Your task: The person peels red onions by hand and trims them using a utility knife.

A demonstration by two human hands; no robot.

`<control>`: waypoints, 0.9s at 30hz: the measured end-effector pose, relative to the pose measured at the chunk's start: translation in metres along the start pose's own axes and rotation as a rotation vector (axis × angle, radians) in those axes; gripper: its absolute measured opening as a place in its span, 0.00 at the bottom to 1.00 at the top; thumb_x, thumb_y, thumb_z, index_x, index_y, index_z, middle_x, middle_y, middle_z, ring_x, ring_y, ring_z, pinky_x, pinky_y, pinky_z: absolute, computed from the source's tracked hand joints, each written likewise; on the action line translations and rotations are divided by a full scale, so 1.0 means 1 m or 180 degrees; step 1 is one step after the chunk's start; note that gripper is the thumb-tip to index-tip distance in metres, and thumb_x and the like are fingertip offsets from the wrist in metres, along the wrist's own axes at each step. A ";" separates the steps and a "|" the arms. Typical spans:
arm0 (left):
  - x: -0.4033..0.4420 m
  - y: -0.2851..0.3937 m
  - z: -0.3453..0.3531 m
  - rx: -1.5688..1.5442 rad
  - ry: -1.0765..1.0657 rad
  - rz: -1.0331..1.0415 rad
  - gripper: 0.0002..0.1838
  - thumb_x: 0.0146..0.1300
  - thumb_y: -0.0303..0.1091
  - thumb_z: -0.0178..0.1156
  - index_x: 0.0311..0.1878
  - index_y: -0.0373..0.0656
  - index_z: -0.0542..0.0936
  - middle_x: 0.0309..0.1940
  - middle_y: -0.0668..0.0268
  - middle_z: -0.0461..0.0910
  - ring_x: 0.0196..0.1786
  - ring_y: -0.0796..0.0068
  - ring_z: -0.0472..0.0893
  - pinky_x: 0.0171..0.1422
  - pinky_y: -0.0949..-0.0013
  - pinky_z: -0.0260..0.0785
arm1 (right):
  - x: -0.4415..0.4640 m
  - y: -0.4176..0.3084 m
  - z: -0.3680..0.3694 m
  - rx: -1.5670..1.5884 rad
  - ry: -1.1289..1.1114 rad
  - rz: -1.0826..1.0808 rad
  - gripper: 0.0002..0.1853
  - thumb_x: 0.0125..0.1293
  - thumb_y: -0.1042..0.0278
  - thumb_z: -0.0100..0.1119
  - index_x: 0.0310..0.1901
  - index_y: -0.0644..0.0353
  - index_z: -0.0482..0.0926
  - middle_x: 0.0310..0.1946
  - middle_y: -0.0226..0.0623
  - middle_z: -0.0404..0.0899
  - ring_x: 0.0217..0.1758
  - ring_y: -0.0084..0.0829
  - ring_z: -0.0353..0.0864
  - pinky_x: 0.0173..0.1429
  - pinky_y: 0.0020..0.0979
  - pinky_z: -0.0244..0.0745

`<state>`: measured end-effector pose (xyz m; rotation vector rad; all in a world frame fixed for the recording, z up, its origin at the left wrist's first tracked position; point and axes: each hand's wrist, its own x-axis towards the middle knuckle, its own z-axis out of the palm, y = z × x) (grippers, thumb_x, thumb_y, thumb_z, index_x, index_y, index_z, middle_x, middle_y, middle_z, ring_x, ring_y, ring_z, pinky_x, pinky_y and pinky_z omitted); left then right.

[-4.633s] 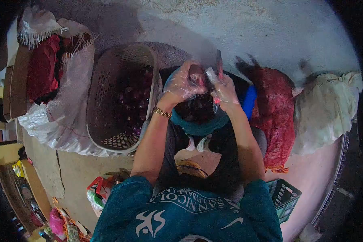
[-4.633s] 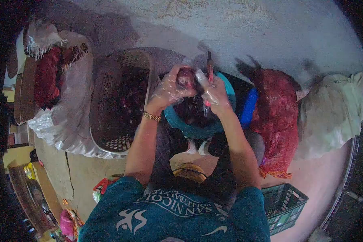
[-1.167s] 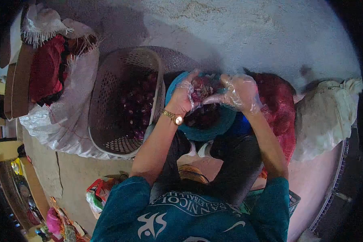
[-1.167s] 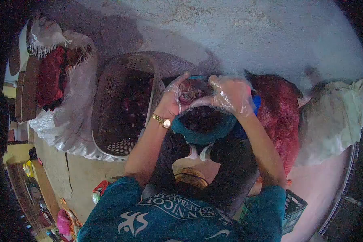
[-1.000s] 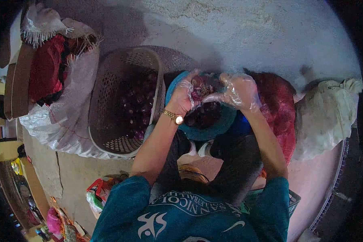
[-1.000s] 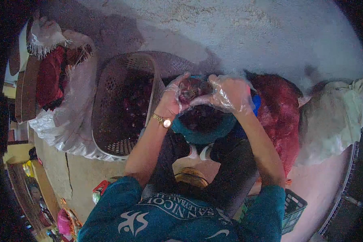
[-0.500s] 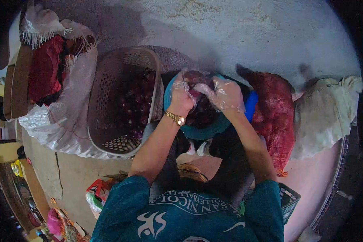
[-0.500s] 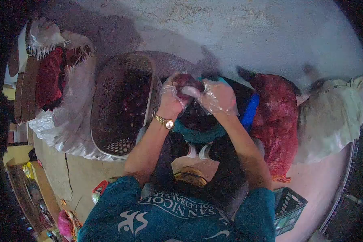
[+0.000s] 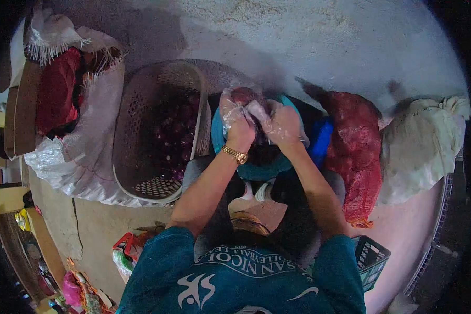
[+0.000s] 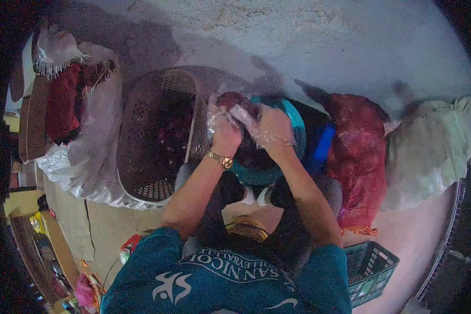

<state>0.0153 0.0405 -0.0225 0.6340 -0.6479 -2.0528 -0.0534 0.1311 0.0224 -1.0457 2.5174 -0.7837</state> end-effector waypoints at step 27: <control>0.016 0.013 -0.012 -0.0760 -0.0465 -0.1872 0.19 0.67 0.46 0.47 0.47 0.40 0.76 0.46 0.58 0.80 0.50 0.59 0.79 0.59 0.53 0.71 | 0.000 0.009 -0.015 -0.0401 0.0257 -0.0394 0.40 0.48 0.25 0.59 0.46 0.58 0.82 0.33 0.52 0.83 0.37 0.52 0.82 0.43 0.46 0.76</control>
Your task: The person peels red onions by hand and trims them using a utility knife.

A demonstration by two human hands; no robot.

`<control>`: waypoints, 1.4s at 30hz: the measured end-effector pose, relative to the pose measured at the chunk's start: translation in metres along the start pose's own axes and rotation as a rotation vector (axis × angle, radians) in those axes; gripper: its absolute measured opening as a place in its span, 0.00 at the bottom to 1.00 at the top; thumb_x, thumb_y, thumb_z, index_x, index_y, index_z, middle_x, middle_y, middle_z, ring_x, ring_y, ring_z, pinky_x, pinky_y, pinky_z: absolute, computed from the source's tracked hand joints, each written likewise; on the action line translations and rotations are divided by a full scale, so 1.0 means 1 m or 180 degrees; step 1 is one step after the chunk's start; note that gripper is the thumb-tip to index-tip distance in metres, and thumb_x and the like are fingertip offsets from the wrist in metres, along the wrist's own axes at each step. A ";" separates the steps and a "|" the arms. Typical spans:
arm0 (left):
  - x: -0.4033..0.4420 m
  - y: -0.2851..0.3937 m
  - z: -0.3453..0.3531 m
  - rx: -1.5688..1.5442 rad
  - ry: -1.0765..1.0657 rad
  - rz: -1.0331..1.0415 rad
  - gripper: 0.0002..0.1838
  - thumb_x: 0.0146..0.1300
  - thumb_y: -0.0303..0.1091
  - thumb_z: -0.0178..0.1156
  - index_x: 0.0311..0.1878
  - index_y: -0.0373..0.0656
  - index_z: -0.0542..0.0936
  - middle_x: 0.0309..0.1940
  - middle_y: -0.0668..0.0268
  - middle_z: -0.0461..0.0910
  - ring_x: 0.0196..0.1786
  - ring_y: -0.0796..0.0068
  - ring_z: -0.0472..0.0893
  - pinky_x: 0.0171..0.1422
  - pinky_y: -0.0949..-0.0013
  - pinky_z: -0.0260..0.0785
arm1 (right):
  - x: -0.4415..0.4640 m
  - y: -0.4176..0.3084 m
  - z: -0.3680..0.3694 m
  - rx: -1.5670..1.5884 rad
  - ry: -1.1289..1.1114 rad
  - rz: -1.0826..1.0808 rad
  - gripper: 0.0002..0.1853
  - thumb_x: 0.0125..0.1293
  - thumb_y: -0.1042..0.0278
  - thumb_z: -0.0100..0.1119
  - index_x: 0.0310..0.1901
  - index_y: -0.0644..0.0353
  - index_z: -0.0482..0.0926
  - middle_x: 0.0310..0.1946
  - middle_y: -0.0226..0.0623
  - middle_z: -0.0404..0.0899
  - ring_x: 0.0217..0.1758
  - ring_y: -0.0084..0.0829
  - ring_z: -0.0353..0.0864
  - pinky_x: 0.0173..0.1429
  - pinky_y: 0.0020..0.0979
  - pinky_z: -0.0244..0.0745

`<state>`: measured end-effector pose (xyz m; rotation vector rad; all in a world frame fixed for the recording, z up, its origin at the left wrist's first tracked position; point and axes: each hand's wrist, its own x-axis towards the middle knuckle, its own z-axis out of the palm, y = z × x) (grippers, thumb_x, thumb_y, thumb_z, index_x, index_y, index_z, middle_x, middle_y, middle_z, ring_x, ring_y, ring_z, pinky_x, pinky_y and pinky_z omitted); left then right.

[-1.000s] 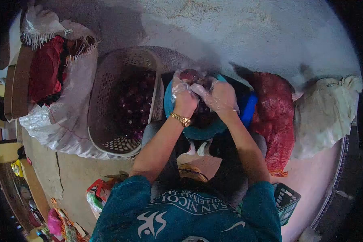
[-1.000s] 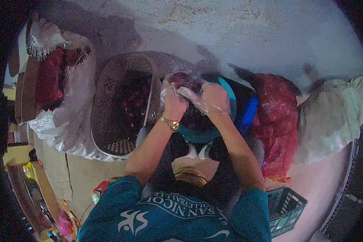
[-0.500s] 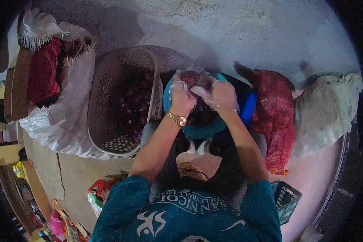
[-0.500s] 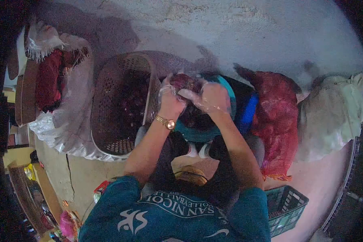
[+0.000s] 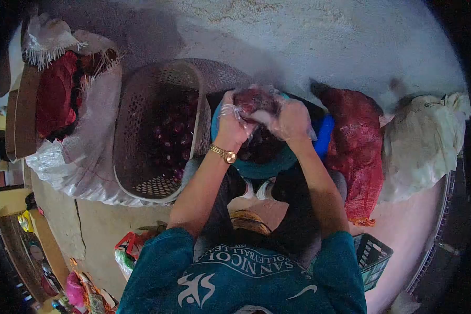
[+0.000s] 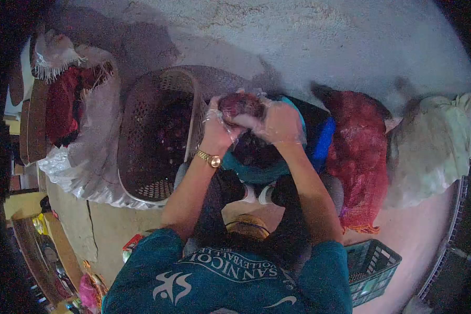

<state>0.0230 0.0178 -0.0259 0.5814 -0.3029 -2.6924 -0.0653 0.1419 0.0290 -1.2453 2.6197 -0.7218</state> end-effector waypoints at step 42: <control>-0.004 -0.002 0.024 -0.0052 0.0551 0.1105 0.15 0.66 0.50 0.51 0.41 0.50 0.77 0.37 0.66 0.81 0.38 0.68 0.80 0.45 0.66 0.73 | -0.005 -0.013 0.042 0.1692 0.0057 0.0540 0.39 0.55 0.25 0.53 0.45 0.59 0.82 0.31 0.55 0.82 0.40 0.52 0.83 0.44 0.47 0.75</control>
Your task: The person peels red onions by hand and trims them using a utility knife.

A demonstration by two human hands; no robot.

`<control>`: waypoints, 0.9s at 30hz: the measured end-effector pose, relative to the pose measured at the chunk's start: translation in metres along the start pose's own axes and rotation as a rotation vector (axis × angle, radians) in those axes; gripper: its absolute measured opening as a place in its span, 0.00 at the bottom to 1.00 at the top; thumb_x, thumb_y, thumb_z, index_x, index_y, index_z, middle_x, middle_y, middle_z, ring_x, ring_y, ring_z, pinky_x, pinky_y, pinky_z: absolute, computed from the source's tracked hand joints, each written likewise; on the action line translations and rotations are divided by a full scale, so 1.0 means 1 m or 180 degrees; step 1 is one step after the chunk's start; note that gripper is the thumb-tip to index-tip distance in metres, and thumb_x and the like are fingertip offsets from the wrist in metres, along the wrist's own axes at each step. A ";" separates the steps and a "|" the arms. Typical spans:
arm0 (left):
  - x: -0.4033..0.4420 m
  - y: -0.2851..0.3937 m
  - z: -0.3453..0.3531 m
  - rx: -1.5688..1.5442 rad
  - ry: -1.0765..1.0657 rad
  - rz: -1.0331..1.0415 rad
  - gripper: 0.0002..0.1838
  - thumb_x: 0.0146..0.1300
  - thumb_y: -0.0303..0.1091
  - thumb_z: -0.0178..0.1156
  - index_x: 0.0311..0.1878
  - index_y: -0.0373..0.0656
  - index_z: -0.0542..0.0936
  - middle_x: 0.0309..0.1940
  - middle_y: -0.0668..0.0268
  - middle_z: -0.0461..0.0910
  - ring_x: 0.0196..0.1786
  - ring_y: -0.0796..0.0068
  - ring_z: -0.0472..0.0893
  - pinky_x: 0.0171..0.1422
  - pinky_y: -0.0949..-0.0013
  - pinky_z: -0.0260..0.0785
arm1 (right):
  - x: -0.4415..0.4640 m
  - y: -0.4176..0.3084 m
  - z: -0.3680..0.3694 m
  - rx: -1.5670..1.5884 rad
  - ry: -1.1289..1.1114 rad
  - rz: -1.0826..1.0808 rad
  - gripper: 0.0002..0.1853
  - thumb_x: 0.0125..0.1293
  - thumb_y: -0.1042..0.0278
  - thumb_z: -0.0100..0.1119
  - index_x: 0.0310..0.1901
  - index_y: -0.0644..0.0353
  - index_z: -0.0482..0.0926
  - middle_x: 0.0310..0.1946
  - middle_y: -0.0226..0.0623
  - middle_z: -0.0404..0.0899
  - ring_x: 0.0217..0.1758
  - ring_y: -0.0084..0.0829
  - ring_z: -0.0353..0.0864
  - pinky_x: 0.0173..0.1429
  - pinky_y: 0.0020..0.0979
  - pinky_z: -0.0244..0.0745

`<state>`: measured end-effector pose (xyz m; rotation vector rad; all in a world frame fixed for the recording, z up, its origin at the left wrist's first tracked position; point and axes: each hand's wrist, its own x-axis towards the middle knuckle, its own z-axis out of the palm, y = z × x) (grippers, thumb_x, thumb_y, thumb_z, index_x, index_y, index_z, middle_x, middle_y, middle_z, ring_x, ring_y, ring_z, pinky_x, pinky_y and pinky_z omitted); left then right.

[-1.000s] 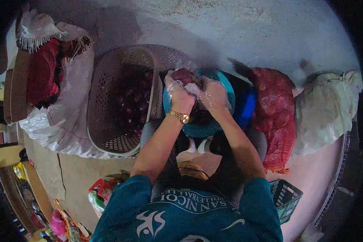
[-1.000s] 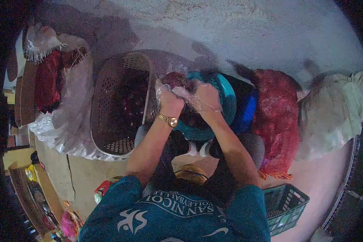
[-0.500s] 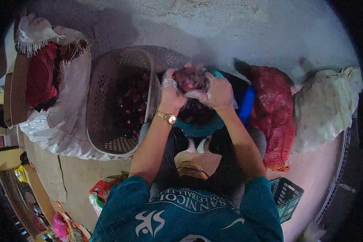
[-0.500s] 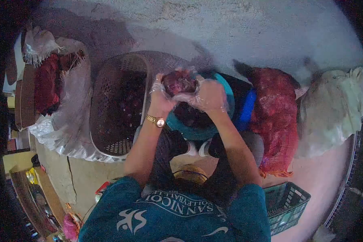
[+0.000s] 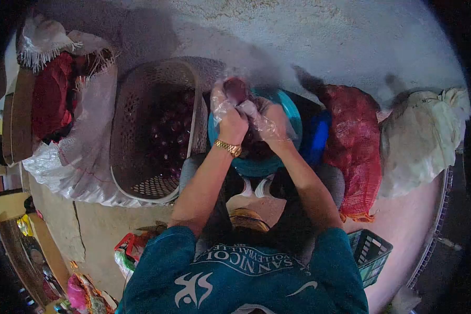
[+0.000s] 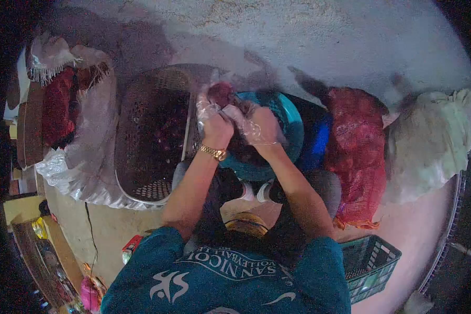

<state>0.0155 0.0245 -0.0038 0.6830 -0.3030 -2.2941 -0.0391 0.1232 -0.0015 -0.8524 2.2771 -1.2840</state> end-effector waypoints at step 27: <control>0.006 0.021 0.001 0.0239 -0.0614 -0.1029 0.24 0.67 0.52 0.48 0.52 0.41 0.77 0.47 0.58 0.81 0.48 0.60 0.80 0.56 0.53 0.72 | 0.014 -0.002 -0.022 -0.1480 0.0183 -0.0313 0.47 0.46 0.20 0.56 0.47 0.62 0.81 0.32 0.51 0.83 0.39 0.49 0.84 0.44 0.44 0.77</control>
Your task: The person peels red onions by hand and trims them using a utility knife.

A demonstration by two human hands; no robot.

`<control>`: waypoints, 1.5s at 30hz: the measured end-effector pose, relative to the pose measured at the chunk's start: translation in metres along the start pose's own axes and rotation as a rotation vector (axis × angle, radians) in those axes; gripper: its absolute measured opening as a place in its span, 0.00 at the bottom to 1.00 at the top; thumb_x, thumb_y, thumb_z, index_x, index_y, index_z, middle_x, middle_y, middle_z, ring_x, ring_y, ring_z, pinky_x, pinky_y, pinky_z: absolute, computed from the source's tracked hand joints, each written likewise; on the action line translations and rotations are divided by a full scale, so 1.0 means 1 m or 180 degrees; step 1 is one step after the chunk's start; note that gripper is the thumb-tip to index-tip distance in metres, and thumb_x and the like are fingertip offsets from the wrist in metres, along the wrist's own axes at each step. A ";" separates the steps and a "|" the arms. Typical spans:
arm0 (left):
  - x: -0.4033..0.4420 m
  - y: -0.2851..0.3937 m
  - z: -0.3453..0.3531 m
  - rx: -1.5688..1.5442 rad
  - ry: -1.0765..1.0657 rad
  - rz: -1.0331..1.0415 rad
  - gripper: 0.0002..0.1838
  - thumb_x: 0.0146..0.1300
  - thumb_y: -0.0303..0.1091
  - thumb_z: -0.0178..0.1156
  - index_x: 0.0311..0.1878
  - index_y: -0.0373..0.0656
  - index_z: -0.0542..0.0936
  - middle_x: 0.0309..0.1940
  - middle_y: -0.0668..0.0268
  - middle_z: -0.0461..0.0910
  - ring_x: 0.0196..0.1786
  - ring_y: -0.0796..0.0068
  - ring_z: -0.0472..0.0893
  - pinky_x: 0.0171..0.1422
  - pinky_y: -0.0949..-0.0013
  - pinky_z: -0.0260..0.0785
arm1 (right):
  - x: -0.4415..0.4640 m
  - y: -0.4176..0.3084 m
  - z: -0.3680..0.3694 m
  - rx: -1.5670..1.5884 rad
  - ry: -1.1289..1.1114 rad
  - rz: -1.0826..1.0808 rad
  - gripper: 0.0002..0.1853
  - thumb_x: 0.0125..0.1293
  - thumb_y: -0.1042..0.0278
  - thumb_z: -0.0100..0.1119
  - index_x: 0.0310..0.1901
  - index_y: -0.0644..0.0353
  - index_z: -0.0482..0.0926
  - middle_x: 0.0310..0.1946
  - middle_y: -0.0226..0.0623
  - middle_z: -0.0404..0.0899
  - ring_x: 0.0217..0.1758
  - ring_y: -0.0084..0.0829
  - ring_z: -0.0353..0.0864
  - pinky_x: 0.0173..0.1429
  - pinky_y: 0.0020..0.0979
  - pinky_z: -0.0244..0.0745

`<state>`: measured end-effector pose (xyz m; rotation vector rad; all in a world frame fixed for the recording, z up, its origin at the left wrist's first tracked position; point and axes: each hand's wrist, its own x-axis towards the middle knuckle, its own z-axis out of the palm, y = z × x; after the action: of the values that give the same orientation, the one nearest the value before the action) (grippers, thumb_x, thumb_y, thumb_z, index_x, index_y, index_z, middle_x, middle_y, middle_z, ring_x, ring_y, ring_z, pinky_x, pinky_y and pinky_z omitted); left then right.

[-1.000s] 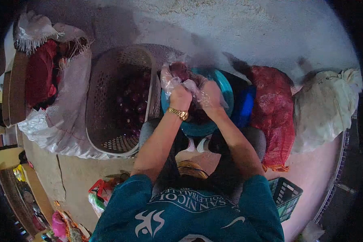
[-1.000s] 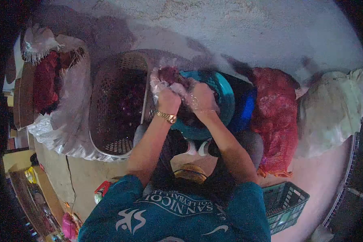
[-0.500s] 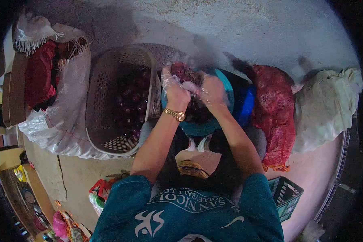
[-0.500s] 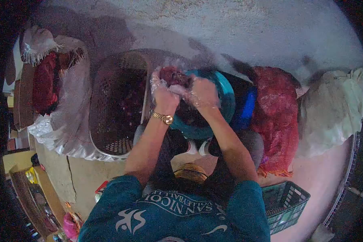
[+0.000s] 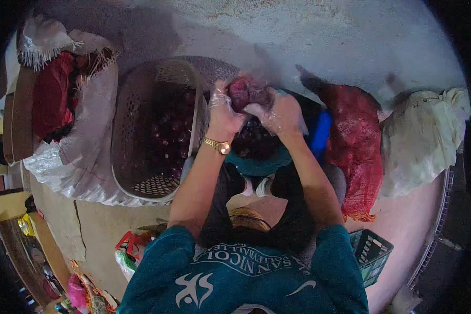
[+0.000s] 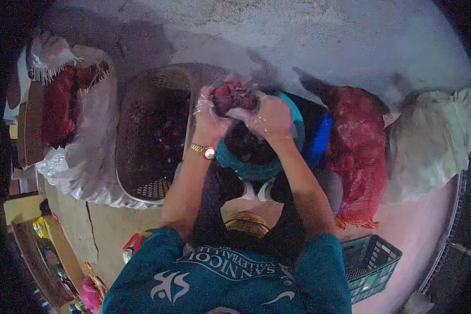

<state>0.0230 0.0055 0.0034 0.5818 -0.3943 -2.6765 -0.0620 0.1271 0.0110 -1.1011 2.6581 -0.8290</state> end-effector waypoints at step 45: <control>-0.003 -0.012 0.017 -0.0393 0.0385 0.0436 0.16 0.66 0.48 0.57 0.40 0.43 0.77 0.35 0.62 0.79 0.40 0.63 0.79 0.49 0.57 0.75 | 0.004 -0.013 -0.011 -0.0303 -0.0125 0.0185 0.50 0.41 0.18 0.57 0.55 0.56 0.78 0.38 0.51 0.83 0.45 0.49 0.83 0.51 0.44 0.74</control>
<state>0.0142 0.0210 0.0153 0.6510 -0.2247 -2.4994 -0.0609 0.1212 0.0280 -1.0442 2.7080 -0.6700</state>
